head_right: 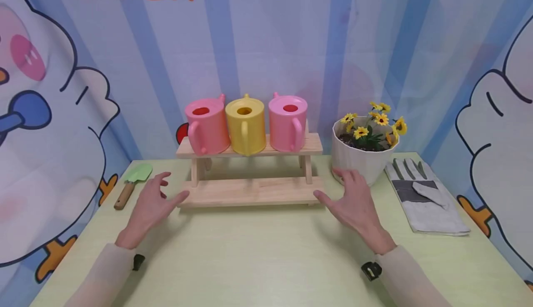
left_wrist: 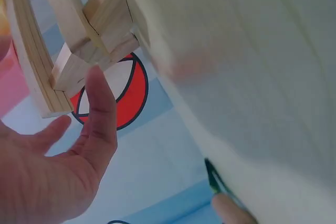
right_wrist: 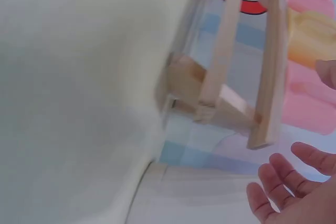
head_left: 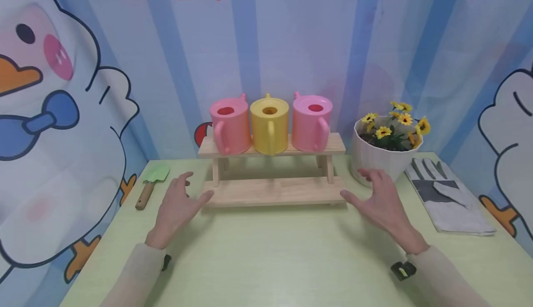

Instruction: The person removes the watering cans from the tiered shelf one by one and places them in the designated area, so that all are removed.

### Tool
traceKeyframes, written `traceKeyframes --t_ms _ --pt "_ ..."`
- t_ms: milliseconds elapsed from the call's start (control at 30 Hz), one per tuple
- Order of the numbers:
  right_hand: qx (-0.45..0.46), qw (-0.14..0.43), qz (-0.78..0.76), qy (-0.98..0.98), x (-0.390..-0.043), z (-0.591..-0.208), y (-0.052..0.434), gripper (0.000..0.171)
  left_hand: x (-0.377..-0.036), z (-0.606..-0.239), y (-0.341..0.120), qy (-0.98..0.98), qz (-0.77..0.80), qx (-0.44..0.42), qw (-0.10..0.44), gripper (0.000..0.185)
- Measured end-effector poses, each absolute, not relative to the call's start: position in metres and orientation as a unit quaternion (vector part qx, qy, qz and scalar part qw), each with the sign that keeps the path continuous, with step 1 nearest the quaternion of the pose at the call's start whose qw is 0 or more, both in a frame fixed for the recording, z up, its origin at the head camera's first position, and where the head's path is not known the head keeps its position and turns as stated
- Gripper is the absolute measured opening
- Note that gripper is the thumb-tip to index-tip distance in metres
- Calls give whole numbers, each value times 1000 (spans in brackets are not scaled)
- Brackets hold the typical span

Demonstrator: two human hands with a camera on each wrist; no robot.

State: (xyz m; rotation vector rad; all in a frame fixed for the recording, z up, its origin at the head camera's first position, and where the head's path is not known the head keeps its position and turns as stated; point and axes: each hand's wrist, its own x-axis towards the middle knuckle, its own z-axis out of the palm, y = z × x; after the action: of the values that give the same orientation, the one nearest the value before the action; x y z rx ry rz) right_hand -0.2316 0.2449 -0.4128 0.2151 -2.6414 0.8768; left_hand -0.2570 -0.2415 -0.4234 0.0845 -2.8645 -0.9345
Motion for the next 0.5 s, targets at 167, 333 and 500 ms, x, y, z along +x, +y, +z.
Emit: traceKeyframes --t_ms 167,333,500 --pt "67 181 370 -909 -233 -397 238 61 -261 -422 -241 -913 -399 74 39 88" --pt "52 169 427 -887 -238 -374 227 53 -264 -421 -242 -890 -441 115 5 87" --pt "58 162 463 -869 -250 -352 219 50 -270 -423 -241 -885 -448 122 -32 91"
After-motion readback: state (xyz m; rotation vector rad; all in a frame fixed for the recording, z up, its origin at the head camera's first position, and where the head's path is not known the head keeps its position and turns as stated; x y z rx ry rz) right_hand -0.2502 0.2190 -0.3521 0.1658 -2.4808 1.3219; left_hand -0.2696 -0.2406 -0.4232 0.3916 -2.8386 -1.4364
